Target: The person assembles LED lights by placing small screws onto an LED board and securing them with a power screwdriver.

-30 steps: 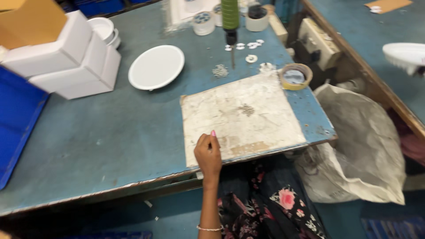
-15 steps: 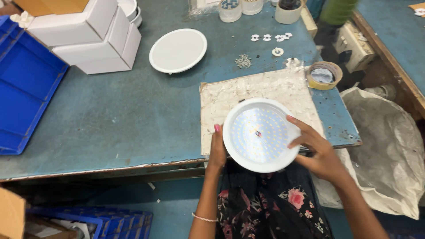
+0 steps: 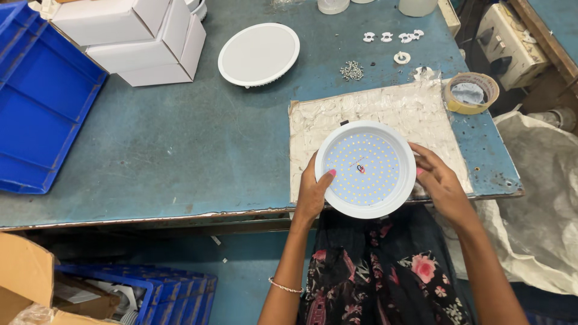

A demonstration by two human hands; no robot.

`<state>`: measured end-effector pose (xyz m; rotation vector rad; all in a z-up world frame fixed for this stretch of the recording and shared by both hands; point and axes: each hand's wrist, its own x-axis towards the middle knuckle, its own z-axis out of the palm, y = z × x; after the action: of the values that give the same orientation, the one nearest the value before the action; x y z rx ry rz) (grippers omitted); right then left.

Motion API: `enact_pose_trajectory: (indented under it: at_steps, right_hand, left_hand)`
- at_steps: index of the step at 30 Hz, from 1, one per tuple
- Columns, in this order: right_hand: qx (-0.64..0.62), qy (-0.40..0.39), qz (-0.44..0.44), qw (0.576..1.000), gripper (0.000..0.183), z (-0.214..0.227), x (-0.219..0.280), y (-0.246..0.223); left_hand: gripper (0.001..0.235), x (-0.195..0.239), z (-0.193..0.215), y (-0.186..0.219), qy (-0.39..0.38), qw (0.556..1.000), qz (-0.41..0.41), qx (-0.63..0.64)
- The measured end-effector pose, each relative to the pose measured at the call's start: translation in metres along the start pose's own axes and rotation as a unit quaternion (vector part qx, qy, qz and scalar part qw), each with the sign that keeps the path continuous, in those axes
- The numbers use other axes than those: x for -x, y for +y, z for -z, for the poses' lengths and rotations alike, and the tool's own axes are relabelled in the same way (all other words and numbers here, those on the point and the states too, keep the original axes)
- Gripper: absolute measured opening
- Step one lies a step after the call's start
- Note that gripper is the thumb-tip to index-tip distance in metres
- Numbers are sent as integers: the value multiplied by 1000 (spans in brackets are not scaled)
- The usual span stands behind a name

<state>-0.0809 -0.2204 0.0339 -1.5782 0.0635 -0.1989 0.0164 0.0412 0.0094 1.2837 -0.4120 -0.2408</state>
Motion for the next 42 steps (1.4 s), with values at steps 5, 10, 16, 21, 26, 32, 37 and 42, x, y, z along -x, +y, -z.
enact_pose_trajectory:
  at_steps: [5,10,16,21,26,32,37,42]
  right_hand:
    - [-11,11,-65,998,53,-4,-1,-5]
    - [106,41,-150,982,55,-24,-1,-10]
    - [105,-13,-84,991,77,-21,-4,-17]
    - [162,-63,-71,982,89,-10,-11,-14]
    - [188,-97,-78,974,98,-8,-16,-23]
    - [180,-128,-64,973,100,-10,-18,-27]
    - [184,-117,-57,974,97,-11,-16,-25]
    - [104,-24,-161,981,75,-12,-12,-19]
  left_hand:
    - [57,2,-2,6,5,1000,-4,4]
    - [54,5,-2,7,-3,1000,-17,-7]
    - [54,8,-6,3,25,999,-34,-22]
    - [50,5,-9,0,42,996,-64,-40]
    - [47,2,-11,-1,64,993,-56,-77]
    - [43,-1,-10,-3,73,994,-61,-58]
    - [42,-3,-10,-4,68,995,-53,-41]
    - [48,-2,-8,3,55,997,-33,-38]
